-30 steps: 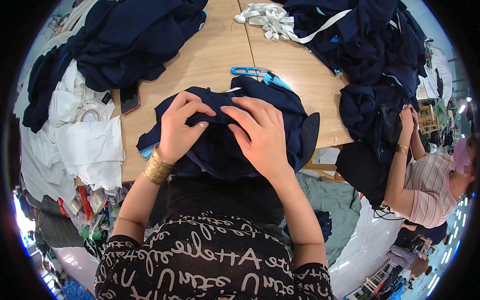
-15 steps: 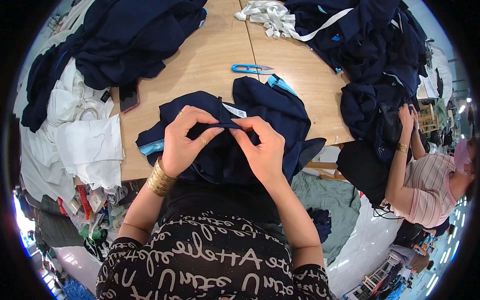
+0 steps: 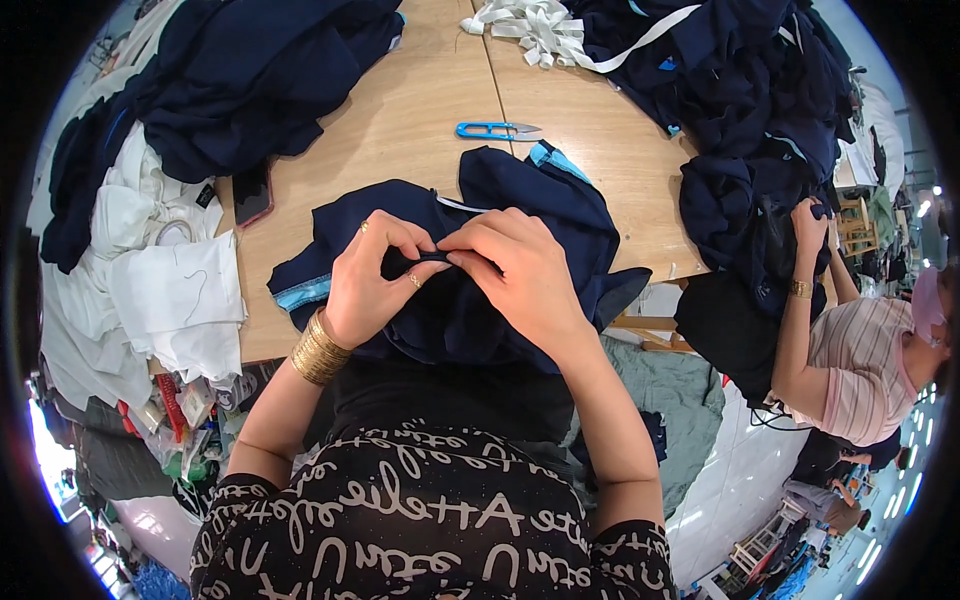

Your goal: Trimming loose threads from blue athletic shorts in a garment factory setting.

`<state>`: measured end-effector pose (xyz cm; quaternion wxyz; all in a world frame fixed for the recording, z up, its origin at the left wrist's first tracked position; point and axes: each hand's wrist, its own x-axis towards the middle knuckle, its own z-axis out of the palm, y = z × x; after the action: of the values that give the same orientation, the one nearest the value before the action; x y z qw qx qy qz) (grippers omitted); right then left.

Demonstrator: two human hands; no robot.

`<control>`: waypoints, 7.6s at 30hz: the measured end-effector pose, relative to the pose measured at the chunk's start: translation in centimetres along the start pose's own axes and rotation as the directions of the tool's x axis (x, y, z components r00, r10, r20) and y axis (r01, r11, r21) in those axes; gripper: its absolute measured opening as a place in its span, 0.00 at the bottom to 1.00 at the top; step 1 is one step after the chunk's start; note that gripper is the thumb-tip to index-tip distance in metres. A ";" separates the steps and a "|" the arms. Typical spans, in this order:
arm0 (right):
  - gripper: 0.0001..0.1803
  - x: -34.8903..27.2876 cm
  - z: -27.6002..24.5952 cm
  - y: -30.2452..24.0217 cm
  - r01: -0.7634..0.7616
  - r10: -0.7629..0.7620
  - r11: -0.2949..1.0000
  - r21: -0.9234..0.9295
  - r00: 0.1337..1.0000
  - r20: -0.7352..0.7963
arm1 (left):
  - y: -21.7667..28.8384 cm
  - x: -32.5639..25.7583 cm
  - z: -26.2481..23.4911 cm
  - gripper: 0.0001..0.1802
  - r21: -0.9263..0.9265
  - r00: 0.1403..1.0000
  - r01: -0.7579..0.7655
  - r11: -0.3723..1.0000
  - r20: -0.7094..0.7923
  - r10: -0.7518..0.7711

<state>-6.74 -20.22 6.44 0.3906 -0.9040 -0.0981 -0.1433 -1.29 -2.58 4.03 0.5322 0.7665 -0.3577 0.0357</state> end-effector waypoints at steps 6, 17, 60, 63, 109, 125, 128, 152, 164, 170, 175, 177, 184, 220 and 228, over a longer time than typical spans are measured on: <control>0.03 0.2 0.0 -0.1 0.094 -0.089 0.993 -0.069 0.994 0.064 | -0.4 -0.2 -0.4 0.17 0.021 0.995 -0.087 0.996 0.057 0.086; 0.01 -2.2 2.3 1.0 -0.252 0.281 0.903 0.347 0.959 -0.036 | -0.9 -1.3 0.0 0.16 0.064 0.987 0.123 0.990 0.100 -0.129; 0.17 10.9 4.4 15.6 -0.389 0.393 0.861 -0.327 0.918 -0.058 | -0.2 0.7 0.6 0.07 0.046 0.970 0.244 0.969 0.005 -0.245; 0.33 10.2 1.9 13.0 -0.310 0.287 0.941 -0.136 0.943 -0.167 | -0.1 0.2 0.4 0.08 0.044 0.963 0.269 0.962 0.013 -0.269; 0.17 -0.3 -3.0 -1.2 -0.106 0.150 0.949 -0.296 0.980 0.129 | -0.6 -0.1 0.5 0.05 -0.213 0.928 0.342 0.915 -0.074 -0.364; 0.18 -0.3 -1.2 -0.7 0.011 0.087 0.853 -0.521 0.983 0.163 | -1.7 -0.3 0.7 0.08 -0.463 0.865 0.467 0.753 0.061 -0.499; 0.19 -0.2 -0.8 -0.5 0.051 0.042 0.845 -0.533 0.986 0.163 | -1.7 -0.2 0.6 0.07 -0.459 0.861 0.476 0.750 0.069 -0.504; 0.07 -3.2 -0.7 1.6 -0.460 0.462 0.887 -0.033 0.884 0.077 | -3.0 -3.5 -9.7 0.22 0.179 0.870 0.491 0.852 -0.050 -0.491; 0.10 -3.6 1.8 -2.1 -0.516 0.553 0.760 0.395 0.833 0.024 | 0.3 -0.6 -0.2 0.09 -0.466 0.787 0.613 0.638 0.294 -0.542; 0.07 -4.2 0.4 -2.7 -0.475 0.600 0.728 0.495 0.791 -0.124 | 1.7 1.1 1.4 0.10 -0.545 0.806 0.585 0.601 0.305 -0.508; 0.05 -4.5 -0.9 -2.2 -0.397 0.601 0.663 0.635 0.788 -0.136 | 2.2 1.9 2.4 0.09 -0.613 0.777 0.620 0.489 0.396 -0.489; 0.04 -4.4 -1.6 -2.6 -0.378 0.635 0.521 0.765 0.771 -0.051 | 2.8 2.2 2.6 0.08 -0.629 0.763 0.634 0.451 0.413 -0.497; 0.08 -6.6 -0.1 1.0 -0.353 0.525 0.782 0.513 0.818 -0.237 | 2.9 2.2 4.8 0.06 -0.295 0.820 0.564 0.772 0.315 -0.478; 0.08 -14.6 -4.7 6.1 -0.679 0.692 0.712 0.178 0.634 -0.345 | -5.1 3.0 -2.3 0.10 0.404 0.987 0.103 0.909 0.075 -0.145; 0.13 -10.1 -0.7 3.0 -0.483 0.486 0.872 0.086 0.826 -0.285 | -2.1 2.7 -0.8 0.07 0.272 0.970 0.006 0.962 0.232 -0.071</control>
<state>-15.48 -23.41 1.49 0.4290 -0.8651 0.1935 -0.1736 2.19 -2.90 3.86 0.3768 0.8371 -0.3962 -0.0192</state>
